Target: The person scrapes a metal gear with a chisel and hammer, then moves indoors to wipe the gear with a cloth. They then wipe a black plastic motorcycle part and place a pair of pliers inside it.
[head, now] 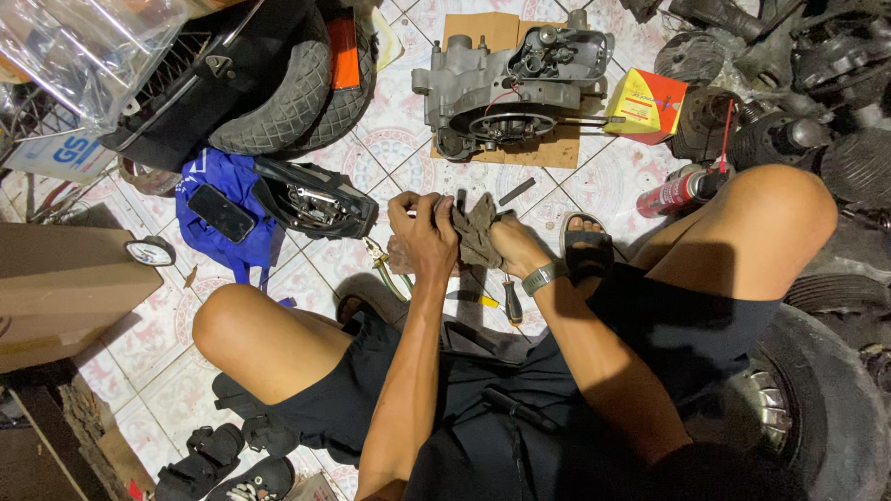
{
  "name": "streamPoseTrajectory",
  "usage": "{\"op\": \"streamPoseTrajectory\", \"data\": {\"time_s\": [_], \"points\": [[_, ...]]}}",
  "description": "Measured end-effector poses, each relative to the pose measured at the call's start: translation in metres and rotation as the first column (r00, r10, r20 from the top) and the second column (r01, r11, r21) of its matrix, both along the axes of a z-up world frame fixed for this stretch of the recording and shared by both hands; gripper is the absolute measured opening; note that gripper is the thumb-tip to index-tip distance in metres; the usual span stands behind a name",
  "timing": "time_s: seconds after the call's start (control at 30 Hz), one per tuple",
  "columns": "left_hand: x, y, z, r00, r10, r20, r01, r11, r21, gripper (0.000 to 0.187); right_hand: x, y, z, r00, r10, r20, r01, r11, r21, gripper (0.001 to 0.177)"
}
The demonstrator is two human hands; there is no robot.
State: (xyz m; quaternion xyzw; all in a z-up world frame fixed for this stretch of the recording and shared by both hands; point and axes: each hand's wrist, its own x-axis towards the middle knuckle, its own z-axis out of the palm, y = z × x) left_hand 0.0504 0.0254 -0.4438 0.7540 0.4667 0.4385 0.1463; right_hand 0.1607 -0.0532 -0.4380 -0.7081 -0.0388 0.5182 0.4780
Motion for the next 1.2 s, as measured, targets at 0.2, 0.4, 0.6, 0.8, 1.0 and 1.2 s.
{"op": "streamPoseTrajectory", "data": {"time_s": [0.2,0.4,0.6,0.8,1.0,1.2], "points": [[0.009,-0.002,-0.009,0.986,0.098,0.134,-0.082,0.99,-0.116,0.025,-0.027,0.01,0.004,0.997,0.061,0.055,-0.063,0.997,0.043,0.057],[0.014,-0.02,-0.018,0.99,0.134,0.054,-0.115,0.957,-0.268,0.035,-0.032,0.01,0.04,0.929,0.183,0.32,-0.158,0.982,-0.104,0.047],[0.012,-0.015,0.014,0.978,0.076,0.196,0.071,0.76,-0.646,0.046,-0.035,0.016,0.073,0.93,0.286,0.233,-0.291,0.957,-0.011,0.051],[0.005,-0.003,0.01,0.983,0.104,0.149,-0.001,0.821,-0.571,0.049,-0.038,0.022,0.033,0.924,0.305,0.232,-0.327,0.943,0.062,0.047],[-0.009,-0.014,0.028,0.933,0.245,0.263,0.007,0.72,-0.694,0.051,-0.04,0.015,0.04,0.96,-0.021,0.28,-0.029,0.985,0.172,0.041],[-0.006,-0.027,0.024,0.941,0.057,0.335,0.153,0.809,-0.567,0.033,-0.042,0.015,0.068,0.961,0.003,0.275,-0.039,0.991,0.127,0.044]]}}
